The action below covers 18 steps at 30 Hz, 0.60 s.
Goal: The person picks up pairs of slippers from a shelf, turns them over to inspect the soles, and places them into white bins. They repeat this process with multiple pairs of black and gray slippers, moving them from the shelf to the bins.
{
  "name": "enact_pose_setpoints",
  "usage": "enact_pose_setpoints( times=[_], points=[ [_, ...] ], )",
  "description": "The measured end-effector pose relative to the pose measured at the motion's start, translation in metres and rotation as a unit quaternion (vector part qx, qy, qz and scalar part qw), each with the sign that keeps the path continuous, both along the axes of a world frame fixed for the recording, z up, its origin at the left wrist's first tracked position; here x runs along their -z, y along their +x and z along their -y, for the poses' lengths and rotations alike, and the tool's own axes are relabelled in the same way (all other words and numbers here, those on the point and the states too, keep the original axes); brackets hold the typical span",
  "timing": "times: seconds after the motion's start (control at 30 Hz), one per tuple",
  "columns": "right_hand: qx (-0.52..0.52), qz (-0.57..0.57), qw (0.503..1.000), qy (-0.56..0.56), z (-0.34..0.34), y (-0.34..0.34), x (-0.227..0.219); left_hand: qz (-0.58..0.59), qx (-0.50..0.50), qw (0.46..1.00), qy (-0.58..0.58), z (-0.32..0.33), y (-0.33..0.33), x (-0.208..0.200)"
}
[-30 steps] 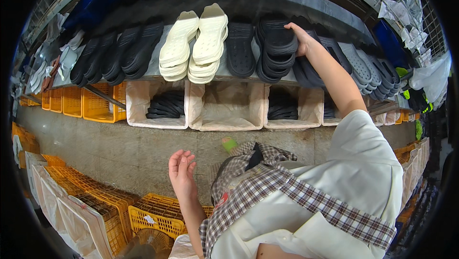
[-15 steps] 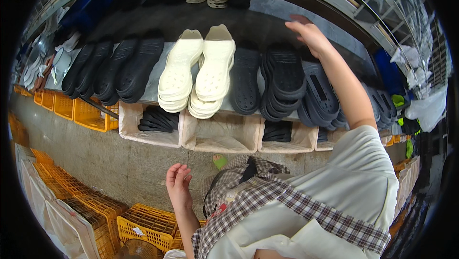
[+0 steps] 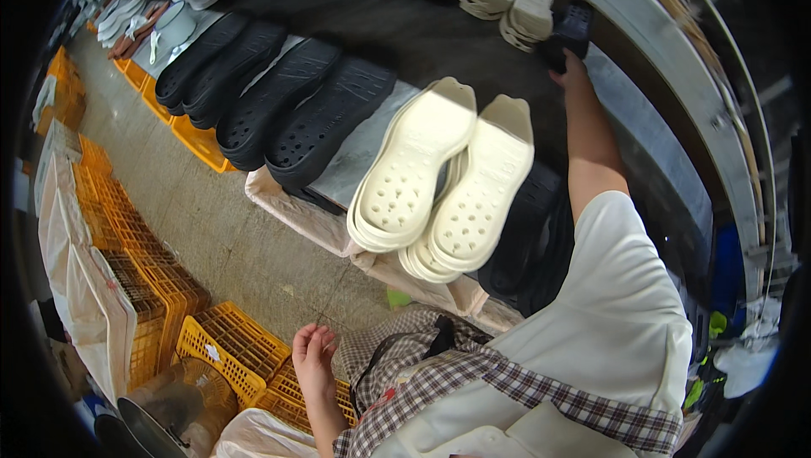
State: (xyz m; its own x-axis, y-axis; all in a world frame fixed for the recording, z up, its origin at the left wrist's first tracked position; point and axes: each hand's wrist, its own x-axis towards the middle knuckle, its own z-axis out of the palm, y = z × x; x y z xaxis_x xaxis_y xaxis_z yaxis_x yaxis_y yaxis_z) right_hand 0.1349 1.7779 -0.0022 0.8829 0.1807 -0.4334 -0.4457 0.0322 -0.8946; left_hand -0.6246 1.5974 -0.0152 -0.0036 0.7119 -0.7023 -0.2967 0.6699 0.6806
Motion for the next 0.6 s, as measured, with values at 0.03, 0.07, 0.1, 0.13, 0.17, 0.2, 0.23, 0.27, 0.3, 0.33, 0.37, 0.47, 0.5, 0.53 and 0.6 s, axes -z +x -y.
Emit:
enact_pose_setpoints(
  times=[0.03,0.07,0.1,0.13,0.17,0.2,0.23,0.27,0.3,0.33,0.37,0.47,0.5,0.53,0.6],
  points=[
    [0.015,-0.004,1.0,0.019,-0.005,0.008,0.011,-0.011,-0.011,1.0,-0.012,0.0,-0.001,0.001],
    [0.039,-0.006,0.999,0.037,-0.006,0.015,0.02,-0.026,-0.02,0.999,-0.026,-0.002,-0.004,0.004],
    [0.062,-0.003,0.997,0.052,-0.009,0.024,0.028,-0.024,-0.023,0.999,-0.027,-0.002,-0.003,0.006],
    [0.064,-0.003,0.997,0.047,-0.009,0.032,0.034,-0.016,-0.017,0.999,-0.026,-0.004,-0.004,0.008],
    [0.07,0.002,0.997,0.042,-0.007,0.042,0.037,-0.014,-0.014,0.999,-0.029,-0.006,-0.003,0.01],
    [0.078,0.01,0.996,0.041,-0.002,0.051,0.037,-0.011,-0.008,0.999,-0.031,-0.008,-0.003,0.011],
    [0.096,-0.004,0.994,0.054,0.007,0.062,0.032,0.001,0.001,1.0,-0.03,-0.011,-0.003,0.013],
    [0.112,-0.016,0.991,0.074,0.018,0.073,0.023,-0.001,0.007,1.0,-0.025,-0.014,-0.002,0.013],
    [0.144,-0.014,0.985,0.091,0.031,0.079,0.014,0.001,0.016,1.0,-0.023,-0.018,-0.003,0.014],
    [0.125,-0.015,0.985,0.122,0.043,0.084,0.002,0.003,0.018,1.0,-0.017,-0.021,-0.003,0.014],
    [0.117,-0.003,0.982,0.148,0.06,0.088,-0.017,0.011,0.032,0.999,-0.016,-0.025,-0.003,0.014],
    [0.092,0.056,0.984,0.141,0.101,0.077,-0.071,0.028,0.063,0.997,-0.016,-0.037,-0.007,0.014],
    [0.076,0.079,0.985,0.13,0.11,0.066,-0.085,0.03,0.081,0.996,-0.003,-0.041,-0.008,0.014],
    [0.062,0.102,0.986,0.117,0.12,0.049,-0.098,0.032,0.1,0.994,0.006,-0.046,-0.011,0.015],
    [-0.003,0.167,0.982,0.093,0.139,0.006,-0.116,0.031,0.138,0.99,0.024,-0.055,-0.018,0.014]
  ],
)
